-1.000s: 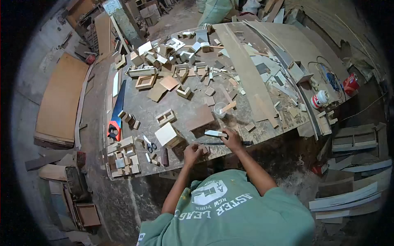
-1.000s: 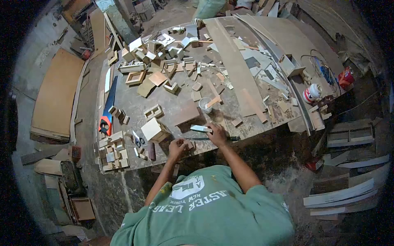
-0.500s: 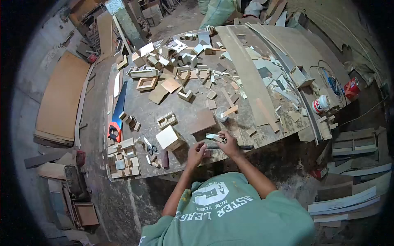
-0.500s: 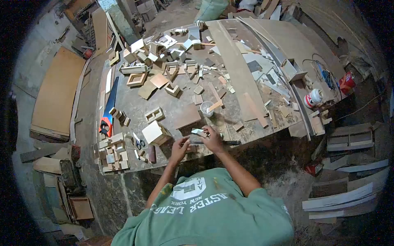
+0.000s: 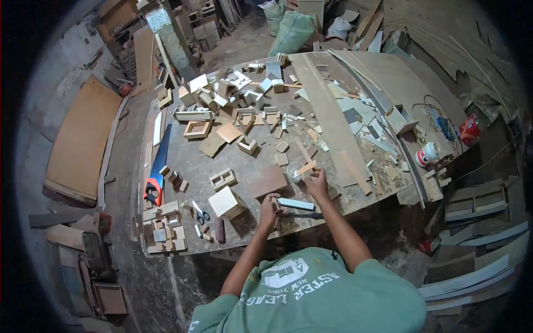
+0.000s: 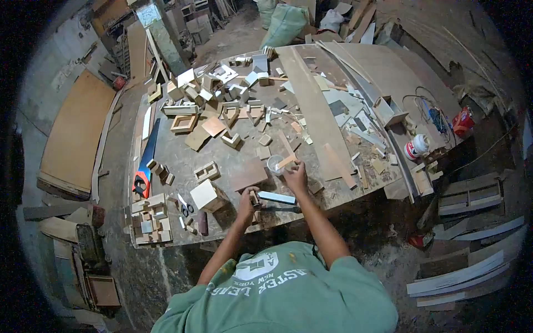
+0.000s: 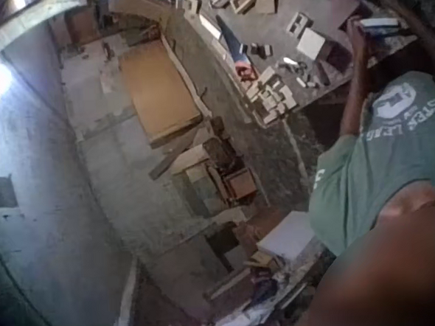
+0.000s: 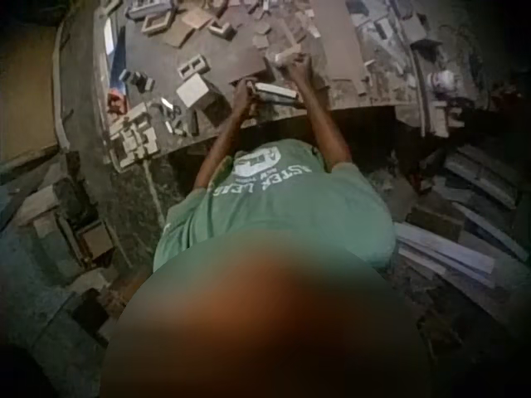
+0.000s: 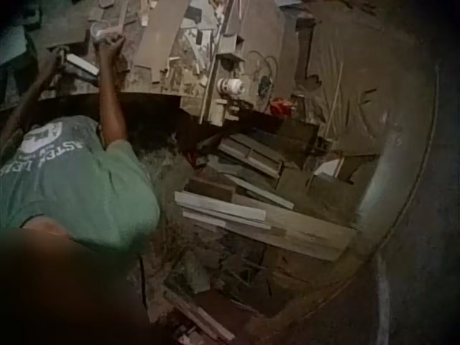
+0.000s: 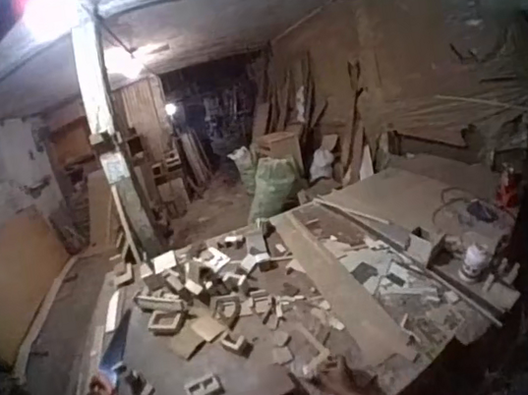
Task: Measure, apply glue, and assemble small wooden components at a workshop table.
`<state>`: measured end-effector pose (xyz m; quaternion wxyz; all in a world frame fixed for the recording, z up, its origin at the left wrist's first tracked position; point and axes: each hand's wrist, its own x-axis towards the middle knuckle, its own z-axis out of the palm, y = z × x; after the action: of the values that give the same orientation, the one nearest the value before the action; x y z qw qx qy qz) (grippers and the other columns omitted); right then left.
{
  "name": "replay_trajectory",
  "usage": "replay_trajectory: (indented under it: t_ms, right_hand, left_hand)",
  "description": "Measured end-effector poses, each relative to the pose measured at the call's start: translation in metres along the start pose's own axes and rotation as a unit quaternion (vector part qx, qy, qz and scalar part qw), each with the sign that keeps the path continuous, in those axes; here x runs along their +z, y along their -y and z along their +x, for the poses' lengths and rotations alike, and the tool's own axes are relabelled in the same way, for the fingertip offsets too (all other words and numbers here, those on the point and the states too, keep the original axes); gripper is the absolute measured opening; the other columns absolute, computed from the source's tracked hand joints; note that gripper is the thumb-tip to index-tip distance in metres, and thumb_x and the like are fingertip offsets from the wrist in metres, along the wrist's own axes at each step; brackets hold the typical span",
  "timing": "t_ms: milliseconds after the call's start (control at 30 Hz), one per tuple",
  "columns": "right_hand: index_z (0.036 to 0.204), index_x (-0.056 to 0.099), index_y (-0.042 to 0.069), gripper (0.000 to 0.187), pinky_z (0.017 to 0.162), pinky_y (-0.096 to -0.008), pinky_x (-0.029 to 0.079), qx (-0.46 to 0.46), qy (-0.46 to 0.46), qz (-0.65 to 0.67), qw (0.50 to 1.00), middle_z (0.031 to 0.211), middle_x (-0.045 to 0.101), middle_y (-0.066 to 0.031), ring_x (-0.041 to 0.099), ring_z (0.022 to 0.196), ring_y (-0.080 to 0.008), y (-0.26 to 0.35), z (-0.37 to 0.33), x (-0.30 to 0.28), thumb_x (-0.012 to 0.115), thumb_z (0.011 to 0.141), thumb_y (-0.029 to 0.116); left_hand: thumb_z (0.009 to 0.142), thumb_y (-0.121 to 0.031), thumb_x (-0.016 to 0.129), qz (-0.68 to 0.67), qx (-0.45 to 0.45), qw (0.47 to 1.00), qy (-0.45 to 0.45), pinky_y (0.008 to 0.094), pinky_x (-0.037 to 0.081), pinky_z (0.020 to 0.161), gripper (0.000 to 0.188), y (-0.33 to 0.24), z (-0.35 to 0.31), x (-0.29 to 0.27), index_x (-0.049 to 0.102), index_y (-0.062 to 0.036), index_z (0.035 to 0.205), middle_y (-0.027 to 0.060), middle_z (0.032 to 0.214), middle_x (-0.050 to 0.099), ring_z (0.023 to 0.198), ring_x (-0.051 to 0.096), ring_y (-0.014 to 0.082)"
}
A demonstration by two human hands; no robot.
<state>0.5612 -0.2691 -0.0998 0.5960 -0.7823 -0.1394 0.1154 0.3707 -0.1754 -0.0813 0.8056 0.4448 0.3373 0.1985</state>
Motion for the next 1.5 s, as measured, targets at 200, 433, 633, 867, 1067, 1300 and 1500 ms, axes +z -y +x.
replay_trajectory:
  t_ms: [200,433,633,867,1067,1300,1500]
  right_hand:
    - [0.092,0.069,0.002,0.023,0.077,-0.0372,0.051,-0.116,0.003,-0.128,0.985,0.093,0.068,-0.0139,0.065,0.087,-0.0288,-0.021,0.042,0.013,0.074,0.075,0.016]
    - [0.088,0.07,0.003,0.015,0.074,-0.0375,0.052,-0.163,0.051,-0.061,0.983,0.092,0.068,-0.0157,0.066,0.085,-0.0318,0.013,-0.003,-0.025,0.065,0.08,0.015]
    - [0.096,0.07,0.002,0.021,0.076,-0.0338,0.052,-0.071,0.064,-0.034,0.995,0.089,0.07,-0.0132,0.068,0.085,-0.0264,0.051,-0.028,-0.077,0.065,0.083,0.017]
    - [0.094,0.07,0.004,0.014,0.077,-0.0357,0.051,-0.311,0.045,-0.076,0.946,0.091,0.066,-0.0112,0.064,0.091,-0.0289,0.122,-0.068,-0.104,0.067,0.08,0.006]
    - [0.1,0.068,0.007,0.028,0.071,-0.038,0.051,-0.388,0.078,-0.222,0.891,0.088,0.064,-0.0086,0.06,0.081,-0.0284,0.163,-0.089,-0.131,0.07,0.072,0.007]
    - [0.09,0.067,0.008,0.021,0.064,-0.0375,0.05,-0.439,0.102,-0.237,0.861,0.078,0.064,-0.006,0.061,0.073,-0.0265,0.188,-0.097,-0.132,0.071,0.07,0.01]
    - [0.087,0.068,0.009,0.019,0.059,-0.0361,0.048,-0.454,0.126,-0.226,0.853,0.075,0.064,-0.0051,0.06,0.068,-0.0252,0.206,-0.1,-0.128,0.072,0.069,0.009]
  left_hand:
    - [0.083,-0.013,0.062,0.403,0.272,0.872,0.048,0.0344,0.048,0.07,0.05,-0.01,0.037,0.026,0.039,-0.0123,0.128,0.0068,0.088,0.05,0.08,0.052,0.0199]
    - [0.062,-0.017,0.084,0.552,0.246,0.794,0.065,0.0477,0.043,0.09,0.097,-0.029,0.051,0.066,0.029,-0.0131,0.141,0.0251,0.109,0.054,0.104,0.048,0.0429]
    - [0.057,-0.022,0.087,0.524,0.293,0.793,0.106,0.046,0.044,0.09,0.09,-0.026,0.033,0.09,0.042,-0.0121,0.134,0.021,0.113,0.045,0.104,0.047,0.0422]
    - [0.063,-0.017,0.077,0.471,0.429,0.756,0.149,0.0437,0.041,0.091,0.052,-0.004,0.046,0.08,0.056,-0.0049,0.11,0.0177,0.104,0.051,0.107,0.045,0.0371]
    - [0.059,-0.023,0.081,0.418,0.441,0.769,0.2,0.0341,0.035,0.096,0.055,-0.031,0.031,0.096,0.057,-0.0031,0.104,0.0102,0.107,0.046,0.104,0.043,0.0261]
    - [0.052,-0.031,0.085,0.355,0.422,0.812,0.193,0.036,0.037,0.093,0.063,-0.051,0.016,0.095,0.059,-0.0025,0.103,0.0128,0.112,0.04,0.107,0.042,0.0283]
    - [0.062,-0.012,0.075,0.356,0.455,0.795,0.185,0.0351,0.04,0.089,0.04,-0.07,0.004,0.098,0.06,-0.0035,0.098,0.0119,0.109,0.043,0.104,0.045,0.0278]
